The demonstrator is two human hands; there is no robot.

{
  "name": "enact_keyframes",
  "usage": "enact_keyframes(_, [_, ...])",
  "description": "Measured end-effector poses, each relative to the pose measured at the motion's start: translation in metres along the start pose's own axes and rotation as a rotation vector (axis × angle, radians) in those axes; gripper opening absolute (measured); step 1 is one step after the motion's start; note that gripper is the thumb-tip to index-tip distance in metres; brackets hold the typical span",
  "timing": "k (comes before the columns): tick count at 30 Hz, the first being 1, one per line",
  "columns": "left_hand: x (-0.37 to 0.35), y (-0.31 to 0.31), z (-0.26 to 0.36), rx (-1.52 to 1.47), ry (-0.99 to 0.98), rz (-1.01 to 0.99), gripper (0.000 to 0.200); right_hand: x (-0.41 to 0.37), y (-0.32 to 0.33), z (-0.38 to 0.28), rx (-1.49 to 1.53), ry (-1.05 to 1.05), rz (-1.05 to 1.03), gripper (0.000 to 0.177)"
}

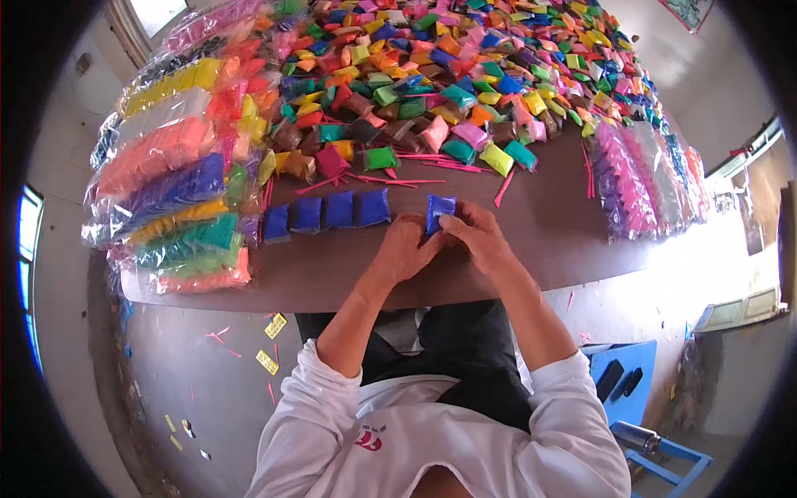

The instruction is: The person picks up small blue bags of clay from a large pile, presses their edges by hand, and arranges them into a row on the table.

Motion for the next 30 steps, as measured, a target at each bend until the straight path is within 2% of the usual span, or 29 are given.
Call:
enact_keyframes(1, [0.000,-0.001,0.001,-0.003,-0.007,-0.027,0.033,0.000,-0.001,0.005,-0.054,-0.040,-0.030,0.030])
enact_keyframes(4, [0.001,-0.002,0.005,0.119,-0.067,-0.012,0.031,0.002,-0.002,-0.001,-0.100,0.034,-0.041,0.025])
enact_keyframes(7, [0.000,0.003,0.010,0.153,-0.027,-0.015,0.030,0.003,-0.005,0.001,-0.103,0.060,-0.053,0.021])
enact_keyframes(10, [-0.001,0.001,0.005,0.095,-0.047,-0.002,0.030,0.004,-0.004,0.000,-0.075,0.139,-0.012,0.020])
enact_keyframes(13, [-0.003,0.002,0.001,-0.096,0.082,-0.047,0.034,-0.004,-0.006,-0.009,-0.034,0.112,0.003,0.018])
enact_keyframes(16, [-0.010,0.003,-0.027,-0.160,0.126,0.116,0.035,-0.001,0.004,0.004,-0.093,0.063,-0.018,0.020])
enact_keyframes(19, [-0.011,0.000,-0.031,-0.084,0.145,-0.001,0.037,0.000,0.000,-0.001,-0.221,0.107,-0.052,0.021])
enact_keyframes(22, [-0.012,0.001,-0.031,-0.092,0.122,0.092,0.040,0.000,0.006,-0.008,-0.361,0.197,0.052,0.021])
enact_keyframes(25, [-0.007,-0.002,-0.026,-0.125,0.121,-0.030,0.043,0.001,0.022,-0.027,-0.699,0.121,0.255,0.023])
enact_keyframes(28, [-0.003,0.001,-0.009,0.009,0.021,-0.029,0.045,0.018,0.042,-0.039,-0.566,0.310,0.413,0.027])
enact_keyframes(30, [-0.001,0.000,-0.005,0.028,0.024,-0.052,0.044,0.029,0.043,-0.043,-0.699,0.331,0.421,0.028])
Point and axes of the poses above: each hand's wrist, its own x-axis towards the middle knuckle, its own y-axis out of the back of the hand, z = x × y, the point moved 9 cm from there along x, towards the middle knuckle, and after that the axes turned 2 degrees about -x, right-handed, at the moved point
